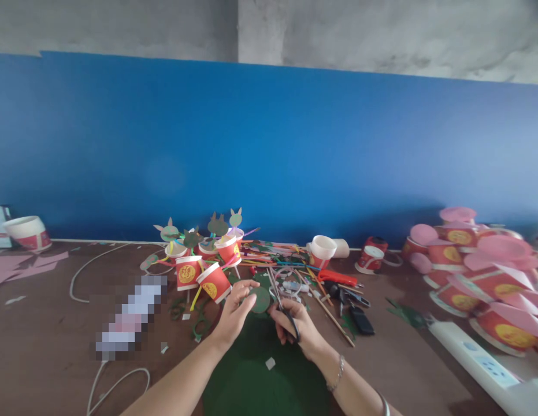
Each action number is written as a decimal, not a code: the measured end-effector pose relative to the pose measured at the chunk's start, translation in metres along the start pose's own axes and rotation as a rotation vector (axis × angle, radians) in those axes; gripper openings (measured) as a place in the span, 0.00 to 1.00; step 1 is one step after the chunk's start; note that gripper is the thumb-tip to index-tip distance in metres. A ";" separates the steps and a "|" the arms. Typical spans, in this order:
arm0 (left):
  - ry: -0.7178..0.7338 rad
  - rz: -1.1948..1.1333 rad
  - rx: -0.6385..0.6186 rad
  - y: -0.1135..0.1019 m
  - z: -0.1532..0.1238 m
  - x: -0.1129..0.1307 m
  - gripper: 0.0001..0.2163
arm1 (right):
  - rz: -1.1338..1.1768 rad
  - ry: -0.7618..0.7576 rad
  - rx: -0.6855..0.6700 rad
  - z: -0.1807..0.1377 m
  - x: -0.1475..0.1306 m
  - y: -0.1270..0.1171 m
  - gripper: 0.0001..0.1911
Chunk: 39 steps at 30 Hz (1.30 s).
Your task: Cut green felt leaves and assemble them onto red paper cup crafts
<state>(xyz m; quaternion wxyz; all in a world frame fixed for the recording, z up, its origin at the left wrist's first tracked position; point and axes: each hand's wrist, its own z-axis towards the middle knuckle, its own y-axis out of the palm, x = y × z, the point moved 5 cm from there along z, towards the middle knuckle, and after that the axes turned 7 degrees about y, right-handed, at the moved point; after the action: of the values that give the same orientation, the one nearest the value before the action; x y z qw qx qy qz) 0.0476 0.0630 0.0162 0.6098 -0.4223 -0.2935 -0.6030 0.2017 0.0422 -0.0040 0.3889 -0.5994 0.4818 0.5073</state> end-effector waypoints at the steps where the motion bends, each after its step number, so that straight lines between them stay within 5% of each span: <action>1: 0.003 0.006 -0.006 0.000 0.000 0.000 0.12 | 0.009 0.000 0.003 0.000 0.000 0.000 0.21; 10: 0.089 0.082 -0.123 0.013 -0.002 -0.006 0.08 | 0.058 -0.035 0.053 -0.001 -0.004 0.000 0.20; 20: 0.060 0.115 0.044 0.001 0.002 -0.005 0.09 | 0.001 -0.010 -0.104 -0.002 0.001 0.010 0.20; 39: 0.033 0.123 0.051 0.002 0.000 -0.005 0.09 | -0.038 0.028 -0.095 -0.002 0.001 0.012 0.21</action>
<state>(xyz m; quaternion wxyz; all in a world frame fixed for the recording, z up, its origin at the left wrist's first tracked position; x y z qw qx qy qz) 0.0495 0.0653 0.0118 0.6612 -0.4137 -0.2722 -0.5635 0.1909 0.0373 -0.0042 0.3627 -0.6335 0.4509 0.5136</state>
